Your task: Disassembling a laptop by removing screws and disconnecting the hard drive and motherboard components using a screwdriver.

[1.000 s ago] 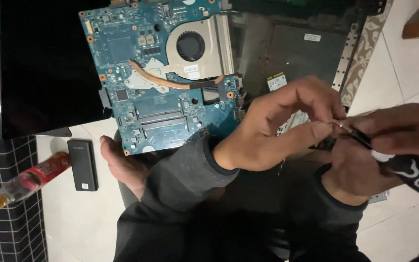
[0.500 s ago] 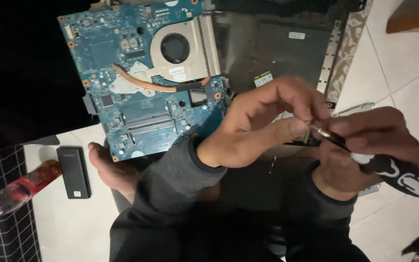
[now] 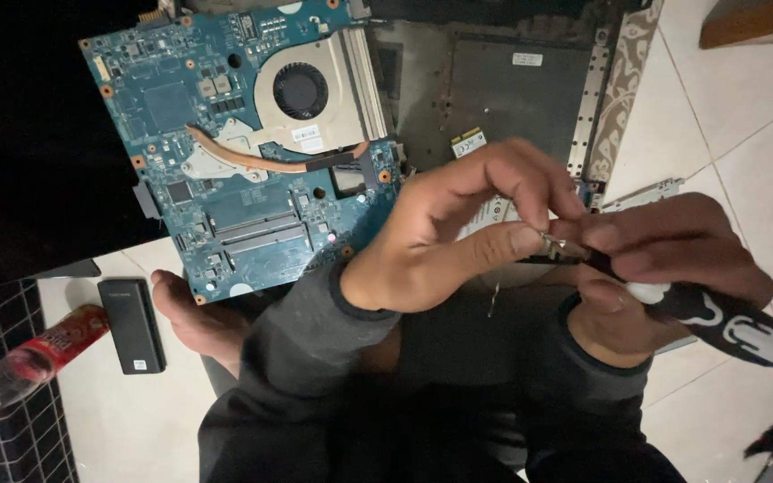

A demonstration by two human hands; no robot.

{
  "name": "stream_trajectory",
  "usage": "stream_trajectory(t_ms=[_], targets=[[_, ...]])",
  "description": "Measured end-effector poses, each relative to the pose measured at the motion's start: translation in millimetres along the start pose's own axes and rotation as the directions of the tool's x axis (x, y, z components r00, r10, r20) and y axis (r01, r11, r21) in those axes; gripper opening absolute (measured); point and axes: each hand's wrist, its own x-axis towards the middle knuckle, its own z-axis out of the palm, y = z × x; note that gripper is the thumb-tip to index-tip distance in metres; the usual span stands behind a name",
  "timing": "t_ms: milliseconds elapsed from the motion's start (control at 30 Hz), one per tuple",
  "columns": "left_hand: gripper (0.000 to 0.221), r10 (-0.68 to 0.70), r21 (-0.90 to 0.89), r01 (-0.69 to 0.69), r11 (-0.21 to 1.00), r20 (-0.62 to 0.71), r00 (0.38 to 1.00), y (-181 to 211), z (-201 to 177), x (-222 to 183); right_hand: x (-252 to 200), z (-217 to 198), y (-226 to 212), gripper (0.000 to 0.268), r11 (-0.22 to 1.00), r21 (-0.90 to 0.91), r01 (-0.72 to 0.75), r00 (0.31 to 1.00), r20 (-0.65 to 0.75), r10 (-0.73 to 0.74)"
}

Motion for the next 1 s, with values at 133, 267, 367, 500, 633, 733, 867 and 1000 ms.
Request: stream_trajectory(t_ms=[133,267,367,500,633,733,867,1000], targets=[[0.013,0.008,0.313,-0.008,0.950,0.000,1.000,47,3,-1,10,-11,-17,0.037,0.998,0.065,0.020,0.999,0.038,-0.023],[0.018,-0.065,0.631,-0.024,0.776,0.118,0.991,88,5,-10,42,-7,-81,0.036,0.962,-0.155,-0.226,0.808,0.521,0.274],[0.014,-0.139,0.605,-0.044,0.795,0.252,0.958,105,2,-19,38,25,-124,0.010,0.901,-0.243,-0.359,0.770,0.468,0.433],[0.018,-0.133,0.545,-0.024,0.838,0.247,0.960,117,4,-25,28,55,-121,0.008,0.909,-0.100,-0.404,0.780,0.482,0.399],[0.018,-0.101,0.482,-0.025,0.876,0.233,0.967,114,-3,-31,34,45,-79,0.024,0.723,0.380,-0.578,0.487,0.871,-0.068],[0.018,-0.123,0.477,-0.002,0.879,0.229,0.966,114,-7,-28,33,52,-83,0.017,0.853,0.098,-0.513,0.364,0.925,0.112],[0.018,-0.212,0.521,0.020,0.853,0.312,0.926,114,-16,-27,39,60,-67,0.025,0.795,0.344,-0.499,0.478,0.875,-0.078],[0.019,-0.268,0.584,0.084,0.807,0.235,0.934,116,-17,-32,39,60,-68,0.036,0.754,0.285,-0.592,0.449,0.893,0.014]])
